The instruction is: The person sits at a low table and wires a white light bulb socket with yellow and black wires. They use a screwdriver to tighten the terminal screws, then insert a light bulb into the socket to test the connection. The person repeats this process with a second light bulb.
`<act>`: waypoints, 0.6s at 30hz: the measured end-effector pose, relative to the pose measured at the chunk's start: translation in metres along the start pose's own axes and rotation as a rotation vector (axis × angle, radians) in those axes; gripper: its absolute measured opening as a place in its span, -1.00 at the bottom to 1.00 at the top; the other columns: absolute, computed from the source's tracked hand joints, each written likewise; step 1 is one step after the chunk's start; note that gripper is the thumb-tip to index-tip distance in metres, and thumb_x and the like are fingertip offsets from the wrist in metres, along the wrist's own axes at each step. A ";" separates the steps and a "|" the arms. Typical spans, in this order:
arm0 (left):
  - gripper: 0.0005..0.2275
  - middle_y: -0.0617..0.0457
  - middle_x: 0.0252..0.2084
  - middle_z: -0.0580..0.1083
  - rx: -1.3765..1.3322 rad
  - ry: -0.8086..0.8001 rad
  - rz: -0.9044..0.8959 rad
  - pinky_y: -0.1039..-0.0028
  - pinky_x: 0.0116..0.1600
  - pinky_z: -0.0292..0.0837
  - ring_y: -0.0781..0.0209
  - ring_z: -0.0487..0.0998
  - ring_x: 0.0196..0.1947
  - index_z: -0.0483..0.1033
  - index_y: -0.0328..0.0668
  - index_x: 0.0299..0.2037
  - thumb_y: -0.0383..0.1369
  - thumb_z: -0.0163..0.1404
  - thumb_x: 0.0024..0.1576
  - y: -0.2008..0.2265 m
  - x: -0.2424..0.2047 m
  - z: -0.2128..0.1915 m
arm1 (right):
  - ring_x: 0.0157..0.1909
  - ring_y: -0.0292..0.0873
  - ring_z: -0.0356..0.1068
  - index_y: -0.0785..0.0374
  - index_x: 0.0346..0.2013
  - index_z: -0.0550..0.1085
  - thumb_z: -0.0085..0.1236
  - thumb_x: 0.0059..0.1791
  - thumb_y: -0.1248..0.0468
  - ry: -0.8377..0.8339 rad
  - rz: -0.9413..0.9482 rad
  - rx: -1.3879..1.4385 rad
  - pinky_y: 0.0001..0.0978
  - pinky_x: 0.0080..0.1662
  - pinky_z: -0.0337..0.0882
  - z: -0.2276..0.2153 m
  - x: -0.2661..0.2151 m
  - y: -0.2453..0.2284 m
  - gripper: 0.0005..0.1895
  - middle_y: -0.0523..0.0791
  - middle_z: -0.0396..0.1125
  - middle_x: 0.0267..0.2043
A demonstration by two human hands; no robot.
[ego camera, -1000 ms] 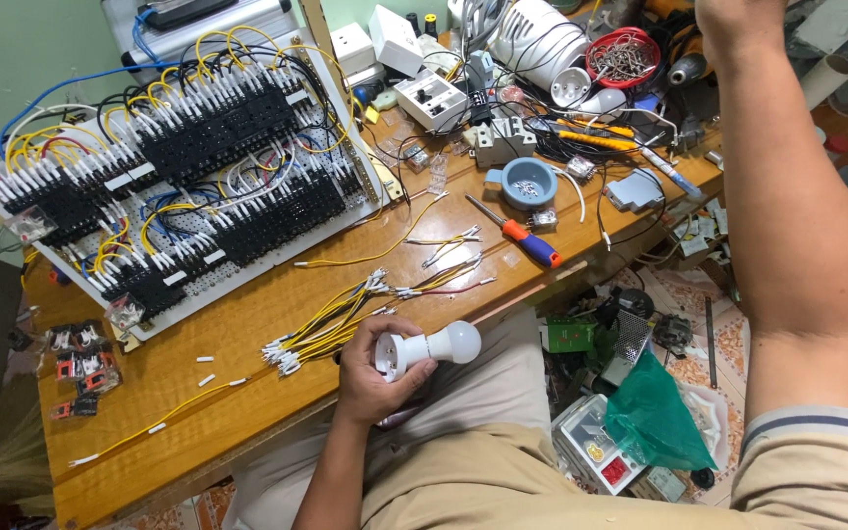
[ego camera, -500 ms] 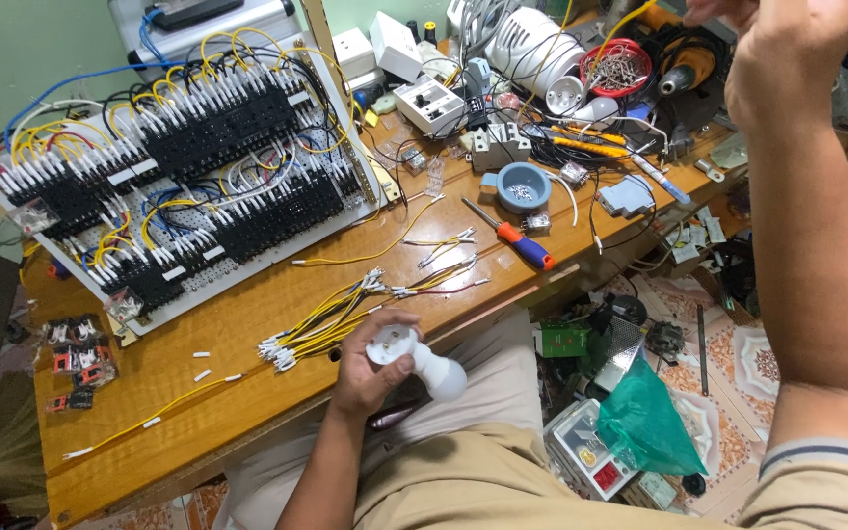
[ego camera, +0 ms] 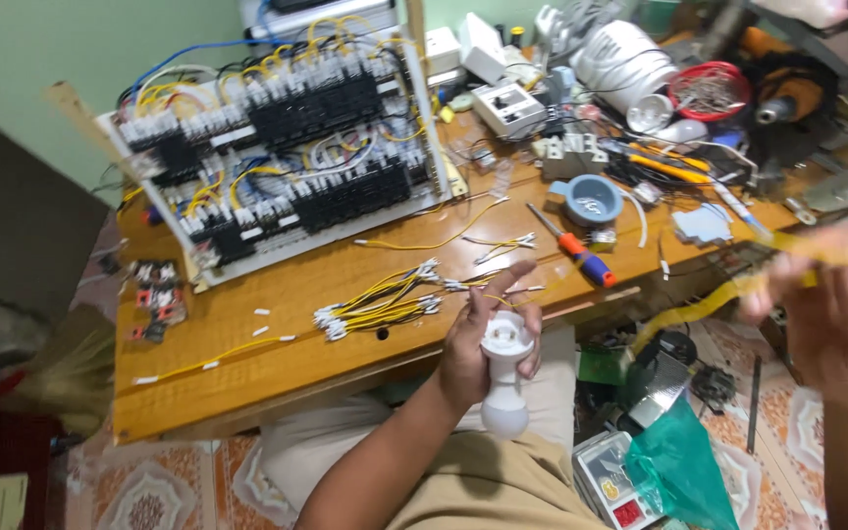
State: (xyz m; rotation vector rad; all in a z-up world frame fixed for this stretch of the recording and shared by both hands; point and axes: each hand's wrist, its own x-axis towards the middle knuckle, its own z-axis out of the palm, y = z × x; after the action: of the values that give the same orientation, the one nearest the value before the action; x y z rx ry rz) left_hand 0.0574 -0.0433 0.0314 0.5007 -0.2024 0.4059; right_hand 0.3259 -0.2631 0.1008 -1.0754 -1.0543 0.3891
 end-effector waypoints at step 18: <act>-0.70 0.14 -0.36 0.44 1.004 -0.252 -0.273 0.51 -0.20 0.33 0.33 0.31 -0.39 0.47 -0.26 -0.38 -0.36 -0.23 0.38 0.032 -0.010 0.006 | -0.39 -0.24 0.55 0.39 0.04 0.54 0.22 -0.12 0.42 -0.186 0.442 -0.502 -0.50 -0.31 0.54 0.064 -0.051 0.043 -0.59 -0.02 0.59 -0.17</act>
State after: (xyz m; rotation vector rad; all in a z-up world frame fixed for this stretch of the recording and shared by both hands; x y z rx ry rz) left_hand 0.0348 -0.0243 0.0473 1.5529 -0.1591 0.1475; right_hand 0.2559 -0.2453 0.0429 -1.7611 -1.1034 0.6047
